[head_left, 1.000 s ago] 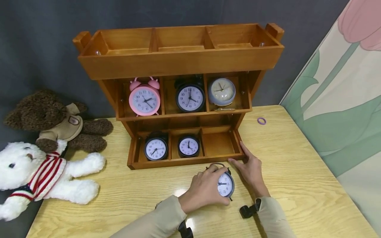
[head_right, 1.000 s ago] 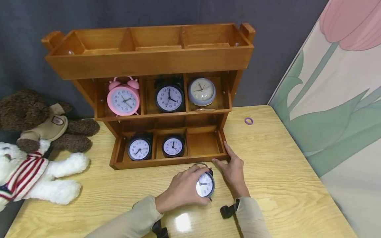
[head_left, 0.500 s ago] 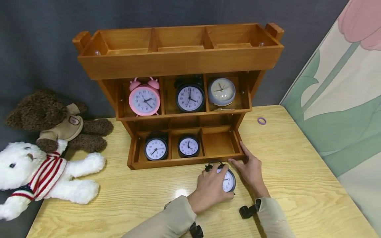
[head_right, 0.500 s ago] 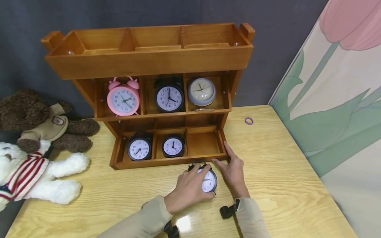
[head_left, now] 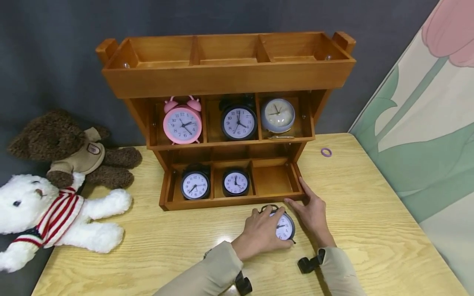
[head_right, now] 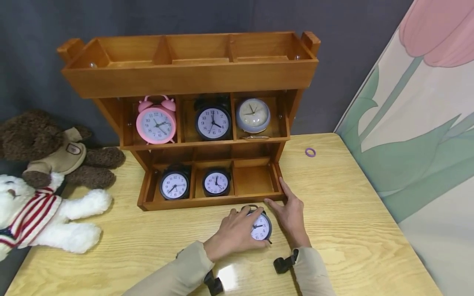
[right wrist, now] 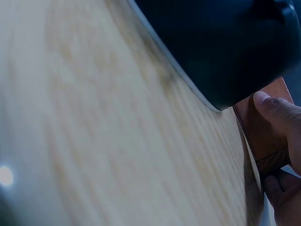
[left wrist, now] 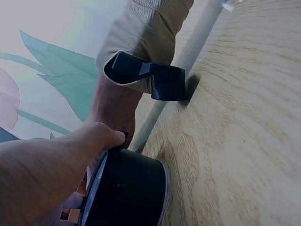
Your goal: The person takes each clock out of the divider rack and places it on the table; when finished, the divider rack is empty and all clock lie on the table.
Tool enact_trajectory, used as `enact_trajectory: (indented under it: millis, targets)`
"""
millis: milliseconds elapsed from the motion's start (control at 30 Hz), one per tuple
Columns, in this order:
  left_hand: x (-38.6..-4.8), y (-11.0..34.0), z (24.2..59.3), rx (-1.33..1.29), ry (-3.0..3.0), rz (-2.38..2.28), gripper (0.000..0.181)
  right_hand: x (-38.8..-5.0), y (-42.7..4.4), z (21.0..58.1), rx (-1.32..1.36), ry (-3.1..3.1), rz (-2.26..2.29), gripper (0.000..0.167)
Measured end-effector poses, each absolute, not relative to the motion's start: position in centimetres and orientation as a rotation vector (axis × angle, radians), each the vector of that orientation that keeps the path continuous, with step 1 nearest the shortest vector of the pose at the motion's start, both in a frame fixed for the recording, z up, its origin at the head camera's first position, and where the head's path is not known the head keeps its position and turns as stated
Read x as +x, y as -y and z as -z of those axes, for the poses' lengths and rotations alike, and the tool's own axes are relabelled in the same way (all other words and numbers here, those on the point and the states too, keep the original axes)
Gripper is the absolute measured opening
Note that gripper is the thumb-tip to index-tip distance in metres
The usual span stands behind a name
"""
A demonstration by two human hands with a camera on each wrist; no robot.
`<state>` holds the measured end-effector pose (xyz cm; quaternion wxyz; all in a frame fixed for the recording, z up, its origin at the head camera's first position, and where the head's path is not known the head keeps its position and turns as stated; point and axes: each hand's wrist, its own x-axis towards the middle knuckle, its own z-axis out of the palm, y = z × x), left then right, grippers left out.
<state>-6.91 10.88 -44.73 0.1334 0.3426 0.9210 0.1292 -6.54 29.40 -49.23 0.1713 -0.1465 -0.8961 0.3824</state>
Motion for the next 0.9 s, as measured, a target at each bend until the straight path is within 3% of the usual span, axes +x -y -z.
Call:
enact_trajectory:
  millis: [233,467,667,900]
  targets:
    - [-7.1,-10.7,44.0,1.031,-2.722,-0.251,0.097,-6.7,-29.3,49.2,-0.384,2.529,-1.074,0.083]
    - [-8.4,-9.5,40.9,1.055,-2.670,-0.381,0.083,-6.9,-29.6,49.1,-0.350,2.478,-1.073,0.082]
    - [-12.9,-7.6,38.7,0.917,-2.748,-0.623,0.076,-7.0,-29.6,49.1,-0.373,2.481,-1.101,0.082]
    - [-18.1,-6.4,40.7,0.633,-2.784,-0.635,0.074,-6.8,-29.4,49.3,-0.420,2.489,-1.145,0.083]
